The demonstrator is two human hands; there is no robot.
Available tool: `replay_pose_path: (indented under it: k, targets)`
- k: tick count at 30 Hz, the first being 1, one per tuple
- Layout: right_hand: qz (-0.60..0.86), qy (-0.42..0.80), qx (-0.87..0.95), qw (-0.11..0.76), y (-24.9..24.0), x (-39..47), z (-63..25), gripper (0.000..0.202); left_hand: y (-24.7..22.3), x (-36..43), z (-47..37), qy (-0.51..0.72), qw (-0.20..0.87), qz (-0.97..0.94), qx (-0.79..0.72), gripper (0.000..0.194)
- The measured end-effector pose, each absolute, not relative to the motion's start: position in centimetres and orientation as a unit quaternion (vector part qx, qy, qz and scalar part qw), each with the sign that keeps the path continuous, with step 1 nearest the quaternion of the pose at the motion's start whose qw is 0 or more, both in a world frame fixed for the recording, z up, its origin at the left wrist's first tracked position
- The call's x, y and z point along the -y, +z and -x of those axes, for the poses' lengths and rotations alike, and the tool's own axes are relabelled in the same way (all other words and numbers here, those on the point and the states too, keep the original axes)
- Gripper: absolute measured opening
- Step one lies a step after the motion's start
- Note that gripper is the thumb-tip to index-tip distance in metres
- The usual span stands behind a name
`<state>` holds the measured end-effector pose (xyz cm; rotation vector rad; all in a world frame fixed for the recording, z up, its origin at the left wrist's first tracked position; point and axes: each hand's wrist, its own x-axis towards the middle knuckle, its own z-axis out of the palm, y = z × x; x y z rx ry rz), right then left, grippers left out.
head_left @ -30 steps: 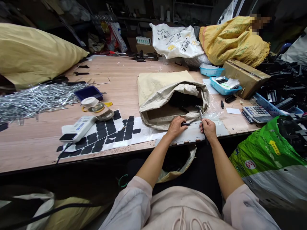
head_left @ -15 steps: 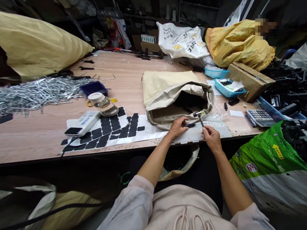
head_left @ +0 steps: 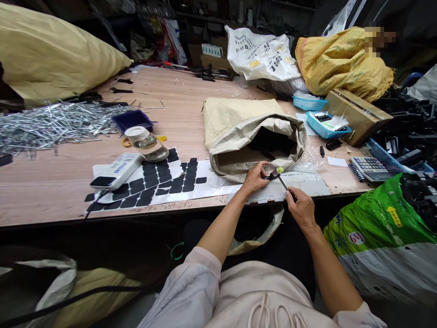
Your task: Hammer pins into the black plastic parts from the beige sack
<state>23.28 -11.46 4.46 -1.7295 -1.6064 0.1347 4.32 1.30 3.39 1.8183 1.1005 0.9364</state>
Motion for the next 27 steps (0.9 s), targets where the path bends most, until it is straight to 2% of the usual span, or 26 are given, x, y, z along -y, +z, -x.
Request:
replay_pose_path:
  k: [6,11,16,19,22,27]
  targets:
    - [0.656,0.067,0.632,0.406,4.5,11.3,-22.7,0.031,3.3,-1.3,-4.2,0.366,0.394,-0.724,-0.433,0.073]
    - [0.659,0.085,0.639,0.389,4.4,11.4,-22.2,0.03,3.1,-1.4,-4.4,0.373,0.395,-0.718,-0.435,0.08]
    - [0.67,0.161,0.582,0.431,4.8,9.1,-23.1,0.031,3.0,-1.4,-4.3,0.367,0.396,-0.722,-0.433,0.077]
    - [0.67,0.237,0.512,0.483,5.1,6.2,-24.0,0.035,3.0,-1.3,-4.2,0.363,0.386,-0.729,-0.434,0.068]
    - [0.657,0.304,0.444,0.528,4.8,3.7,-24.8,0.037,3.1,-1.4,-4.2,0.355,0.367,-0.747,-0.425,0.051]
    - [0.633,0.363,0.393,0.56,4.3,2.9,-25.4,0.033,3.8,-1.3,-3.9,0.354,0.372,-0.764,-0.39,0.031]
